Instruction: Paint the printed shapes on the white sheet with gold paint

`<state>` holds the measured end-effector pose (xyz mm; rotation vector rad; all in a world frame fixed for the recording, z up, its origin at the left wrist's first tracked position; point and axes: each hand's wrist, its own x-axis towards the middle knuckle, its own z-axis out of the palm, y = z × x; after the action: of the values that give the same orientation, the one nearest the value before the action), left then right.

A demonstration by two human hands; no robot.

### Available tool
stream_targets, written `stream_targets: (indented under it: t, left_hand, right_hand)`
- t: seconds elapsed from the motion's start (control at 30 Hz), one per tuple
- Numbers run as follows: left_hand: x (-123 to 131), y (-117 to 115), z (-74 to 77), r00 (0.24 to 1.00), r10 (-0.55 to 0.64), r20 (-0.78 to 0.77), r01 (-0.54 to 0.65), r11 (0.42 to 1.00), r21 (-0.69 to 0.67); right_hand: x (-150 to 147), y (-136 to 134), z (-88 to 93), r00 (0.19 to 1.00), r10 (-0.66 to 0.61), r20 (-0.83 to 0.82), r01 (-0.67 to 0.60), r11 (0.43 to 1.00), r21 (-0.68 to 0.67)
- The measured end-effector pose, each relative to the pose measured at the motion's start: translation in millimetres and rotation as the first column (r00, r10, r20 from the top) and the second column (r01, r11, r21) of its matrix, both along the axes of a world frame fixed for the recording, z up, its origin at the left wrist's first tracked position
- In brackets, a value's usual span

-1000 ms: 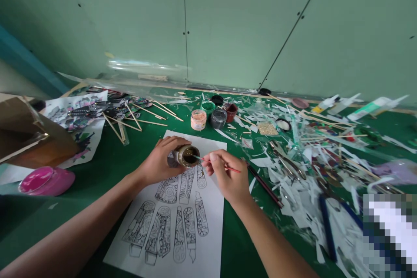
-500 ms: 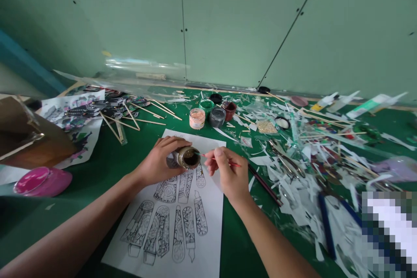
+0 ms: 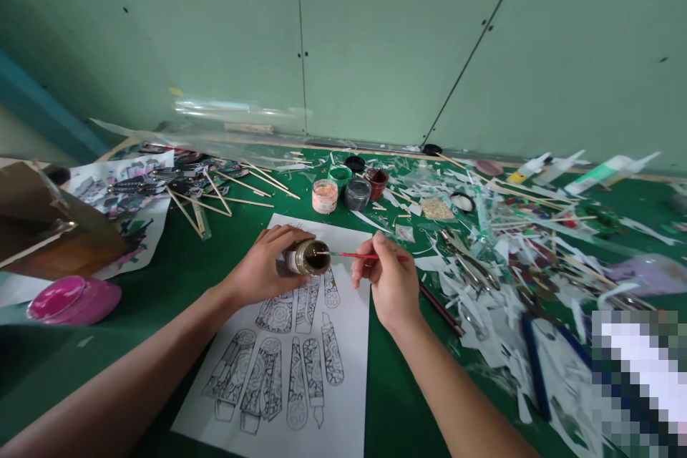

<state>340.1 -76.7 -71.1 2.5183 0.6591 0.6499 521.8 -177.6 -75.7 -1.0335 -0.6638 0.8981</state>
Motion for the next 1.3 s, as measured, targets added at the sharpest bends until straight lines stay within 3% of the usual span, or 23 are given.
stream_targets:
  t: [0.33,0.47,0.6,0.7,0.8,1.0,1.1,1.3]
  left_hand:
    - [0,0,-1.1,1.000,0.027,0.008,-0.026,0.999,-0.022]
    - [-1,1,-2.5,1.000,0.022,0.021,-0.022,0.999,-0.036]
    - [-2,2,-2.4,1.000,0.006,0.027,-0.005,1.000,-0.030]
    - [-1,2,-3.4,0.999,0.015,0.029,-0.014,1.000,-0.028]
    - [0,2,-6.0,0.998,0.062,0.020,-0.062,0.998,-0.031]
    - [3,2,-10.1,0.978,0.206,-0.025,-0.206,0.978,0.022]
    - [2,2,-10.9,0.975,0.220,-0.041,-0.217,0.974,0.068]
    - [1,1,-11.8,0.975,0.217,-0.040,-0.212,0.972,0.099]
  right_hand:
    - [4,1,-5.8,0.978,0.043,-0.204,-0.056,0.997,-0.061]
    - [8,1,-5.1,0.930,0.064,-0.361,-0.106,0.989,-0.099]
    - [12,-1,0.6,0.844,0.164,-0.511,-0.214,0.976,-0.039]
    - [14,-2,4.3,0.820,0.224,-0.526,-0.255,0.967,0.015]
    - [16,-3,4.6,0.881,0.210,-0.424,-0.221,0.975,0.026]
    - [15,-1,-2.8,0.994,0.093,-0.061,-0.094,0.995,-0.011]
    - [9,1,-8.7,0.997,0.024,0.070,-0.020,0.998,-0.064]
    - [0,1,-14.1,0.949,0.081,0.306,-0.037,0.988,-0.148]
